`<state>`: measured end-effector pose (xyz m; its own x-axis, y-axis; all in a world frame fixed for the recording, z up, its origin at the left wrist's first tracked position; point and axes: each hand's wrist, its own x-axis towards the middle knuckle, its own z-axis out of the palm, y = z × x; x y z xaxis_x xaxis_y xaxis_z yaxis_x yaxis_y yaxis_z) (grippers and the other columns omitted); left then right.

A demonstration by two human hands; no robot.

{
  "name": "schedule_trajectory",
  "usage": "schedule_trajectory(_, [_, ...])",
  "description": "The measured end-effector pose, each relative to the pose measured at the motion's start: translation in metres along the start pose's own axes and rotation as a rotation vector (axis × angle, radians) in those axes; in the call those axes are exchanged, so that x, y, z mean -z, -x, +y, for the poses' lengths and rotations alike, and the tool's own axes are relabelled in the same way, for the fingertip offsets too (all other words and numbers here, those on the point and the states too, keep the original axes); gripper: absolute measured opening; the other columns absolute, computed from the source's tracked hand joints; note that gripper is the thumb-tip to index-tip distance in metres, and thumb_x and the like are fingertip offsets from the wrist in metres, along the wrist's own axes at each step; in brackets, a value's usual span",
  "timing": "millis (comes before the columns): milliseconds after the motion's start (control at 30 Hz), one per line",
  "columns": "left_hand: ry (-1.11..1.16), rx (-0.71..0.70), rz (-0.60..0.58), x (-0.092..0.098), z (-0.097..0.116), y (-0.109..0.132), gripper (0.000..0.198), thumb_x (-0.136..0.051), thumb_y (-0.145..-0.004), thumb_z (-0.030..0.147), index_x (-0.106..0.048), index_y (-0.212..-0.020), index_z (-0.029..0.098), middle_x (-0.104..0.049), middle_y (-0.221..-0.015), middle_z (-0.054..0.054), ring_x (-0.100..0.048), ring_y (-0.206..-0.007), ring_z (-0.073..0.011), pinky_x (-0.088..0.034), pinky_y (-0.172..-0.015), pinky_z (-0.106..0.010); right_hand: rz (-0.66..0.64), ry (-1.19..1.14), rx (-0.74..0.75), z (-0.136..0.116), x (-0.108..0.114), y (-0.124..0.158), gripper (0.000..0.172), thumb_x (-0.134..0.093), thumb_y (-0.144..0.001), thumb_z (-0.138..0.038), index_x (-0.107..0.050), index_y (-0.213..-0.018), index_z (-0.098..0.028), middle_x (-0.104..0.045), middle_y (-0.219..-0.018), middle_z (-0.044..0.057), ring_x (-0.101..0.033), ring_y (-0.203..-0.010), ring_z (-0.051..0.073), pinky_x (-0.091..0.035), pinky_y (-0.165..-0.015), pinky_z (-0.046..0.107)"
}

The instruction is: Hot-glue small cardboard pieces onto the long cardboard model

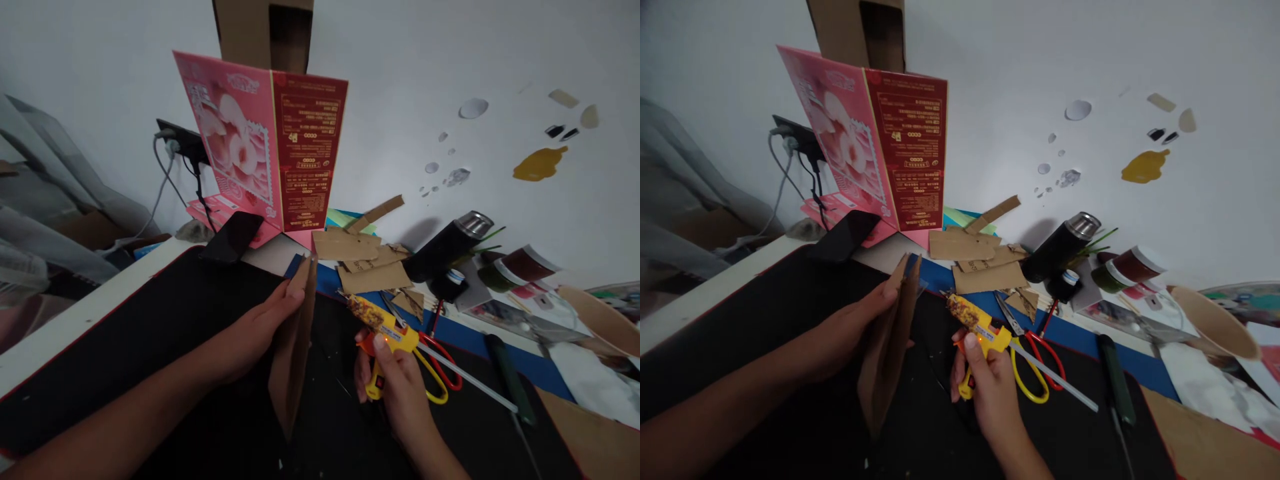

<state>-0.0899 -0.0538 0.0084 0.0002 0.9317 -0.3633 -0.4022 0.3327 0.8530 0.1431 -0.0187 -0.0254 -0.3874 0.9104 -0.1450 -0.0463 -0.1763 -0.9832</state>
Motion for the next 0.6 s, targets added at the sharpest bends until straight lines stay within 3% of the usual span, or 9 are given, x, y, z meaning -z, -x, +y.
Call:
schedule_trajectory(67, [-0.096, 0.073, -0.030, -0.003, 0.004, 0.004, 0.073, -0.066, -0.095, 0.064, -0.048, -0.159, 0.033, -0.080, -0.118, -0.004, -0.078, -0.091, -0.0271, -0.064, -0.078, -0.036, 0.016, 0.022, 0.027, -0.003, -0.002, 0.001, 0.054, -0.065, -0.096, -0.070, -0.064, -0.084, -0.017, -0.055, -0.049, -0.004, -0.048, -0.036, 0.011, -0.035, -0.045, 0.024])
schedule_trajectory(167, [-0.208, 0.076, -0.024, -0.006, 0.005, 0.006, 0.077, -0.060, -0.097, 0.068, -0.042, -0.162, 0.030, -0.080, -0.104, -0.003, -0.077, -0.083, -0.0248, -0.063, -0.073, -0.033, 0.040, 0.016, 0.075, -0.004, -0.005, 0.004, 0.050, -0.065, -0.097, -0.068, -0.062, -0.090, -0.018, -0.055, -0.050, -0.005, -0.050, -0.037, 0.012, -0.038, -0.044, 0.024])
schedule_trajectory(400, [-0.232, 0.087, 0.010, -0.005, -0.004, 0.000, 0.080, -0.067, -0.091, 0.071, -0.049, -0.158, 0.031, -0.079, -0.099, -0.005, -0.075, -0.077, -0.0253, -0.062, -0.067, -0.034, 0.026, 0.194, 0.077, -0.006, -0.011, 0.012, 0.057, -0.060, -0.096, -0.074, -0.065, -0.088, -0.018, -0.053, -0.047, -0.004, -0.050, -0.041, 0.013, -0.042, -0.044, 0.024])
schedule_trajectory(600, [-0.320, 0.023, 0.055, -0.004, -0.011, -0.002, 0.065, -0.075, -0.088, 0.065, -0.068, -0.141, 0.029, -0.081, -0.111, -0.006, -0.073, -0.106, -0.0311, -0.058, -0.084, -0.033, 0.041, 0.297, 0.094, 0.000, -0.008, 0.011, 0.053, -0.056, -0.101, -0.068, -0.068, -0.082, -0.020, -0.052, -0.047, -0.004, -0.051, -0.042, 0.014, -0.039, -0.044, 0.025])
